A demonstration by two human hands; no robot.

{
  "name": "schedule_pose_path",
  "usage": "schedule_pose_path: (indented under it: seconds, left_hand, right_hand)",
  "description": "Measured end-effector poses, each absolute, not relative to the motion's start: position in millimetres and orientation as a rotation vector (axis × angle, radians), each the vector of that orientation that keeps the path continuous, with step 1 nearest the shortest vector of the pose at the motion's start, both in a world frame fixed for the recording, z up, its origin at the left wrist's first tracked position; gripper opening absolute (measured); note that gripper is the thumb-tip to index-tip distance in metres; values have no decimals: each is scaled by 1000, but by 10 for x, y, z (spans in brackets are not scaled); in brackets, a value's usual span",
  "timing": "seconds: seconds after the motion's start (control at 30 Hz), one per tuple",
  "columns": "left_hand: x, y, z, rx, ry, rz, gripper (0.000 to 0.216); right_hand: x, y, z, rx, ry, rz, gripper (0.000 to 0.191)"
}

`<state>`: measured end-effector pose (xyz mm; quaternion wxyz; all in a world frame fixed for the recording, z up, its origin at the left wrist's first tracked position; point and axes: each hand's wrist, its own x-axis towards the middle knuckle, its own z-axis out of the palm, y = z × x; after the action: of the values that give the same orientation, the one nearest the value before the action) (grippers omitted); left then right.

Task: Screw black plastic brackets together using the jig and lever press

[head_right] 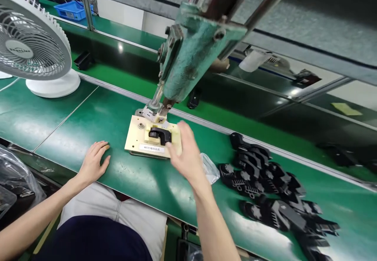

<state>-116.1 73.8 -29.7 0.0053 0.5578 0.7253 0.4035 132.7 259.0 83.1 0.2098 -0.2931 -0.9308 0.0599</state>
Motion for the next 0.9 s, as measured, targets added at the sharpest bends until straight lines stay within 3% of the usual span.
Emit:
schedule_pose_path:
  seconds: [0.27, 0.43, 0.5, 0.6, 0.67, 0.73, 0.9]
  left_hand:
    - [-1052, 686, -110, 1608, 2101, 1468, 23]
    - [-677, 746, 417, 729, 1236, 1577, 33]
    - [-550, 776, 569, 391, 946, 1424, 44]
    - [-401, 742, 621, 210, 905, 1217, 51]
    - [-319, 662, 576, 200, 944, 1174, 53]
    - [-253, 552, 510, 225, 975, 1173, 53]
    - [-242, 252, 304, 281, 1071, 1195, 59]
  right_hand:
    - [1097, 2930, 1213, -655, -2860, 259, 49]
    - [1268, 2218, 1393, -396, -2666, 344, 49]
    - [1320, 1995, 1372, -276, -2747, 490, 52]
    - [1386, 2224, 1345, -220, -2809, 895, 44]
    - [1441, 2767, 1311, -715, -2608, 903, 29]
    - [1488, 3448, 1240, -1467, -2201, 595, 30]
    - [1299, 4690, 945, -1739, -1906, 493, 52]
